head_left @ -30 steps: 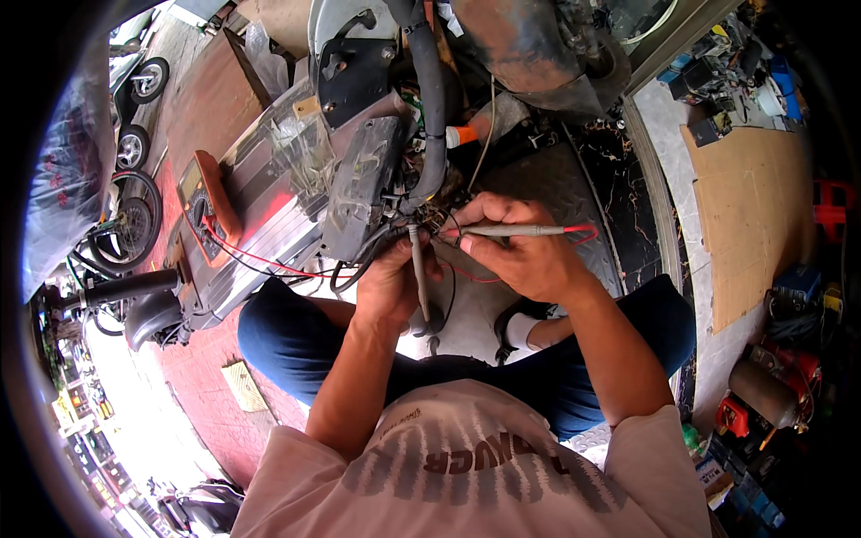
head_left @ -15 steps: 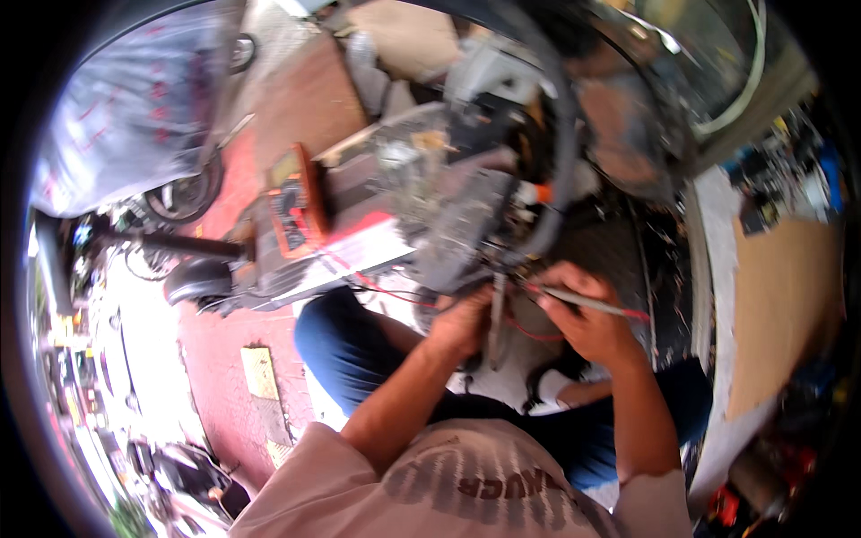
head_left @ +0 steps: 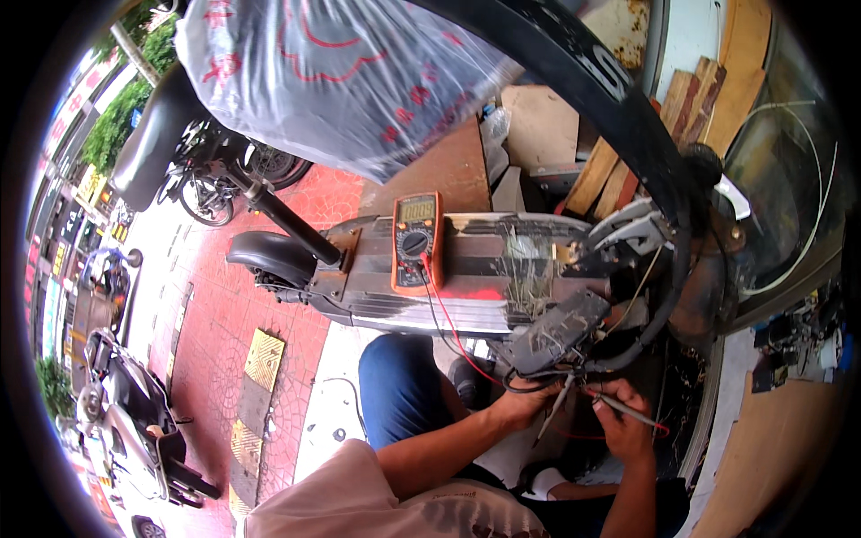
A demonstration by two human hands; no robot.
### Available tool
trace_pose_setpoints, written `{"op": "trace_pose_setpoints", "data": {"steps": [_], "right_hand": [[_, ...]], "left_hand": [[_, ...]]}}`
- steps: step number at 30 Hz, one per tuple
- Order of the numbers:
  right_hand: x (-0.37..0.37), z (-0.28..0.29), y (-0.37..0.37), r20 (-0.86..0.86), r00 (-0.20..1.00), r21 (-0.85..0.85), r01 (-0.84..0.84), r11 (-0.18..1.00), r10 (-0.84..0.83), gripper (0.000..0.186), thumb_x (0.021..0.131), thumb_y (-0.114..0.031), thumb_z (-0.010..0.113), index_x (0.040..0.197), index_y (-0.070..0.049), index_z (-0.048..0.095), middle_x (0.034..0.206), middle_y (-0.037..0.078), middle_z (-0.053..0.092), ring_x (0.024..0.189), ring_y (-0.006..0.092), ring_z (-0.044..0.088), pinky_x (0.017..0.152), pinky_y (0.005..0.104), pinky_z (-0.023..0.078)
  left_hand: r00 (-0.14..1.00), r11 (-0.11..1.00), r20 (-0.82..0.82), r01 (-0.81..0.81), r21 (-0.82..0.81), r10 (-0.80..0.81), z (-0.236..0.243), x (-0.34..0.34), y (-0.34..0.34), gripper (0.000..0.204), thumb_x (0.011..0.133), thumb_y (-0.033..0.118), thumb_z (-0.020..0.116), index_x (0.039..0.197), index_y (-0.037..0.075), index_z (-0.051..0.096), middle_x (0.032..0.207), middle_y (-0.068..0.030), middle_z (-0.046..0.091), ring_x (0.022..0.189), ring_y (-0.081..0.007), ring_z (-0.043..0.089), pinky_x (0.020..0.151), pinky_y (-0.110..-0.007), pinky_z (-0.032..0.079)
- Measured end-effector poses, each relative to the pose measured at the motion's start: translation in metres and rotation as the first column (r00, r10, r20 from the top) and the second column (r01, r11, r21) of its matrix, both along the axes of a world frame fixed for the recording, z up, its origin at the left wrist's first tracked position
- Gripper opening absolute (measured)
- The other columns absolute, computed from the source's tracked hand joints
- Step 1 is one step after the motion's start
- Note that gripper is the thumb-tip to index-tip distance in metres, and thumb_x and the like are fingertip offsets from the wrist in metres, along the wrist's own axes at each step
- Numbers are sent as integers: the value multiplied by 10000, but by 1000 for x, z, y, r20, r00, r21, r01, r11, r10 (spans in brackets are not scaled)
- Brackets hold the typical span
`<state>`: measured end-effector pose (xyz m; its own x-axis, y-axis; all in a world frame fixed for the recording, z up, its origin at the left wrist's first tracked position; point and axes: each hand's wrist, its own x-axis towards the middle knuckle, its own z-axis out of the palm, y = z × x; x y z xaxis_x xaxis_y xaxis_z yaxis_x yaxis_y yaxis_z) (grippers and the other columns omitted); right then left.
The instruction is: The person performs electrical diagnostics on an electric scooter by testing the wiring connections using a digital multimeter and checking the wire harnesses.
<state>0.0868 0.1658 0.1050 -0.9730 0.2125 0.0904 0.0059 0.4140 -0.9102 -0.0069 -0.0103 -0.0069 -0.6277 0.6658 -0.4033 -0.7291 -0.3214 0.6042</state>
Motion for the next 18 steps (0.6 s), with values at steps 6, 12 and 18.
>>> {"op": "trace_pose_setpoints", "data": {"steps": [6,12,18], "right_hand": [[0,-9,4,-19,1000,-7,-14,1000,14,129,888,-74,652,997,-16,690,898,146,720,821,259,713,742,342,539],[1,-16,5,-17,1000,-42,-5,999,4,126,887,-74,663,996,-16,690,881,128,711,814,236,705,737,327,536],[1,3,2,10,1000,5,-12,1000,12,124,899,-79,662,1004,-15,678,899,133,711,827,249,706,735,340,534]], "left_hand": [[999,998,-32,32,51,-31,2,0,-1,272,919,201,736,1136,52,667,939,-47,682,779,-186,661,610,-332,578],[1000,999,-17,18,47,-17,9,-2,-2,247,927,191,731,1124,55,670,942,-49,683,780,-183,661,635,-336,571],[1000,1000,-6,20,-7,-20,14,-3,-3,223,920,136,733,1111,35,676,943,-67,696,812,-200,675,665,-350,582]]}}
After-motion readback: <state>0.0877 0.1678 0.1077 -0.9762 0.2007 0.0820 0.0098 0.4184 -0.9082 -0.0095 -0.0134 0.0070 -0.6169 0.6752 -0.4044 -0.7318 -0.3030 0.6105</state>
